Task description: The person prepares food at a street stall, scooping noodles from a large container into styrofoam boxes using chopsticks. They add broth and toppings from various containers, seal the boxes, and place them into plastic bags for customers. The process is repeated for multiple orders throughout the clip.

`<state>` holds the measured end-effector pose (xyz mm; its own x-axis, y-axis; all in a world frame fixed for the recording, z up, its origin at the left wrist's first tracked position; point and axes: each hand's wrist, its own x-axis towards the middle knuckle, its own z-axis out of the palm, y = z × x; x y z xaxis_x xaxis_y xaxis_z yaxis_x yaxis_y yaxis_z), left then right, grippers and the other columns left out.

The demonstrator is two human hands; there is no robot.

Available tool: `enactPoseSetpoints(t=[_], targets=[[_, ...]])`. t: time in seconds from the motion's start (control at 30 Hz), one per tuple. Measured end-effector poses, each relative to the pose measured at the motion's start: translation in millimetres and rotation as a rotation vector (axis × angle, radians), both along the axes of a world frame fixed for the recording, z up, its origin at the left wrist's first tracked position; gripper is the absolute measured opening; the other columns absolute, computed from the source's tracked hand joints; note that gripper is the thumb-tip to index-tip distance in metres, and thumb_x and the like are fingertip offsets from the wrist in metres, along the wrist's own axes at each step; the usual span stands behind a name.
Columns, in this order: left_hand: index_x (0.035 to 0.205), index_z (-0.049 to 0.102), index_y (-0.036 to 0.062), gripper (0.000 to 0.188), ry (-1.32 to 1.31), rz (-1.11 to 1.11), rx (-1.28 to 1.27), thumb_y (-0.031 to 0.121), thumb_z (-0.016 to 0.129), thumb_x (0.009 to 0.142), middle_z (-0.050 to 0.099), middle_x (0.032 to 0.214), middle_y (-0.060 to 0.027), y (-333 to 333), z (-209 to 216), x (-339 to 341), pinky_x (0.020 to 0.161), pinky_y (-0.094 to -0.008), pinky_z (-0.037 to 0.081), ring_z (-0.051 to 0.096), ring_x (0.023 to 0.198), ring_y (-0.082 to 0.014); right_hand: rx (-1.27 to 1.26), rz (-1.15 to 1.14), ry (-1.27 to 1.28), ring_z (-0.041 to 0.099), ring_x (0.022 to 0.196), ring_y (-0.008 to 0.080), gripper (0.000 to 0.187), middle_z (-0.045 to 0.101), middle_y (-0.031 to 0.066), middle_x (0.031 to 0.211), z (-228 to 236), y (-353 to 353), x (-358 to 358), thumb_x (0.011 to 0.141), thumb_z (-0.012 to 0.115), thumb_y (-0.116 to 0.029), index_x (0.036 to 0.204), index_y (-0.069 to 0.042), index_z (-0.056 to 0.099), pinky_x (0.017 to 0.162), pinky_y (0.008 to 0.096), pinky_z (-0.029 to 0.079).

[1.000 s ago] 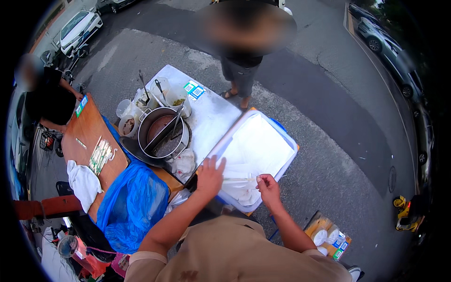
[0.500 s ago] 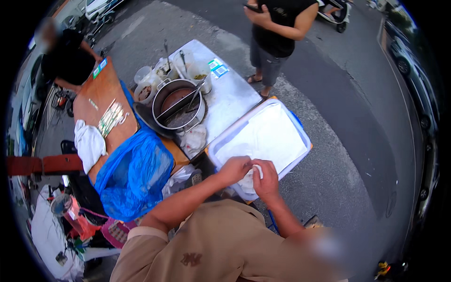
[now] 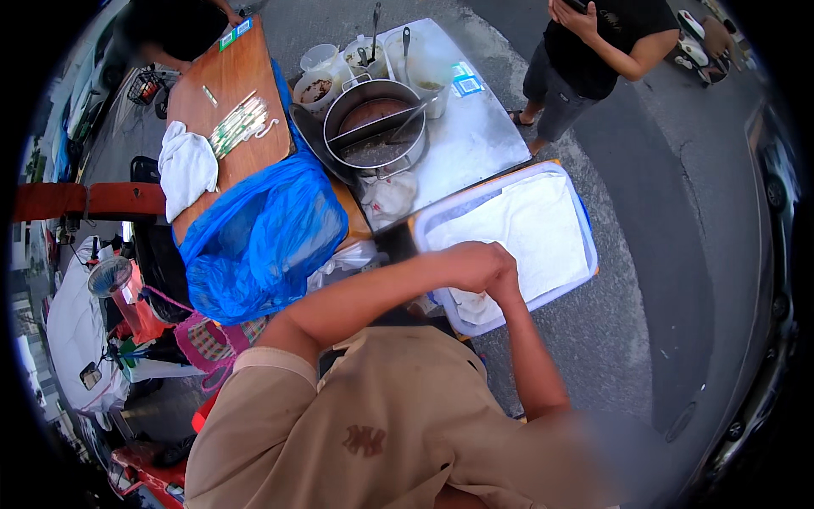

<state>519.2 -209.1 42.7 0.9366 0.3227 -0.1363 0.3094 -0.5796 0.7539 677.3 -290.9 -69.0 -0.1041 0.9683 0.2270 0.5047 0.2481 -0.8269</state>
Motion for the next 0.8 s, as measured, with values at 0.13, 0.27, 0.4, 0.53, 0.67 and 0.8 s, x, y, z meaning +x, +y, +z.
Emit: enactPoseSetpoints(t=[0.13,0.27,0.4,0.53,0.67,0.8], targets=[[0.104,0.067,0.0061,0.016,-0.1,0.17,-0.041,0.012,0.063,0.089,0.07,0.089,-0.016,23,-33,3,0.074,-0.0463,0.052,0.068,0.087,-0.0352,-0.67,0.073,0.474,0.059,0.084,0.0105,0.01,0.067,-0.0004,0.092,-14,10,24,0.091,0.066,-0.012,0.094,-0.005,0.072,0.076,0.0284,0.049],[0.105,0.067,0.0061,0.017,-0.096,0.322,-0.267,0.012,0.065,0.09,0.07,0.085,-0.0113,34,-54,-3,0.07,-0.0384,0.052,0.067,0.078,-0.0255,-0.981,0.286,0.453,0.055,0.08,0.0055,0.026,0.071,-0.0011,0.092,29,27,33,0.097,0.067,-0.029,0.102,-0.006,0.079,0.08,0.0256,0.048],[0.107,0.067,0.0074,0.019,-0.099,0.55,-0.723,0.022,0.063,0.095,0.069,0.086,-0.0047,26,-71,-7,0.065,-0.0305,0.048,0.063,0.076,-0.0147,-0.963,0.194,0.452,0.055,0.08,0.0056,0.027,0.067,-0.0046,0.082,32,21,22,0.098,0.069,-0.027,0.102,-0.002,0.078,0.075,0.0244,0.045],[0.109,0.066,0.0104,0.03,0.014,0.668,-1.015,0.037,0.055,0.102,0.065,0.088,0.0007,22,-101,-11,0.056,-0.0244,0.039,0.059,0.079,-0.0087,-0.28,0.256,-0.089,0.064,0.085,0.0226,0.009,0.068,0.0061,0.093,50,9,14,0.088,0.069,-0.008,0.095,-0.003,0.072,0.076,0.0342,0.05],[0.114,0.064,0.0072,0.029,0.014,0.544,-1.163,0.033,0.057,0.103,0.059,0.082,0.0011,19,-112,-17,0.054,-0.0234,0.036,0.064,0.084,-0.0085,0.14,0.123,-0.481,0.063,0.089,0.029,0.008,0.065,0.0098,0.097,60,9,3,0.082,0.069,-0.004,0.089,-0.006,0.065,0.074,0.0413,0.049],[0.121,0.061,0.0067,0.026,-0.121,0.673,-1.319,0.02,0.065,0.099,0.066,0.095,-0.0012,8,-90,-19,0.057,-0.0223,0.037,0.067,0.093,-0.0098,0.2,-0.144,-0.401,0.061,0.092,0.0289,0.011,0.063,0.0092,0.102,41,-2,-8,0.081,0.072,-0.006,0.087,-0.007,0.062,0.076,0.0413,0.048]])
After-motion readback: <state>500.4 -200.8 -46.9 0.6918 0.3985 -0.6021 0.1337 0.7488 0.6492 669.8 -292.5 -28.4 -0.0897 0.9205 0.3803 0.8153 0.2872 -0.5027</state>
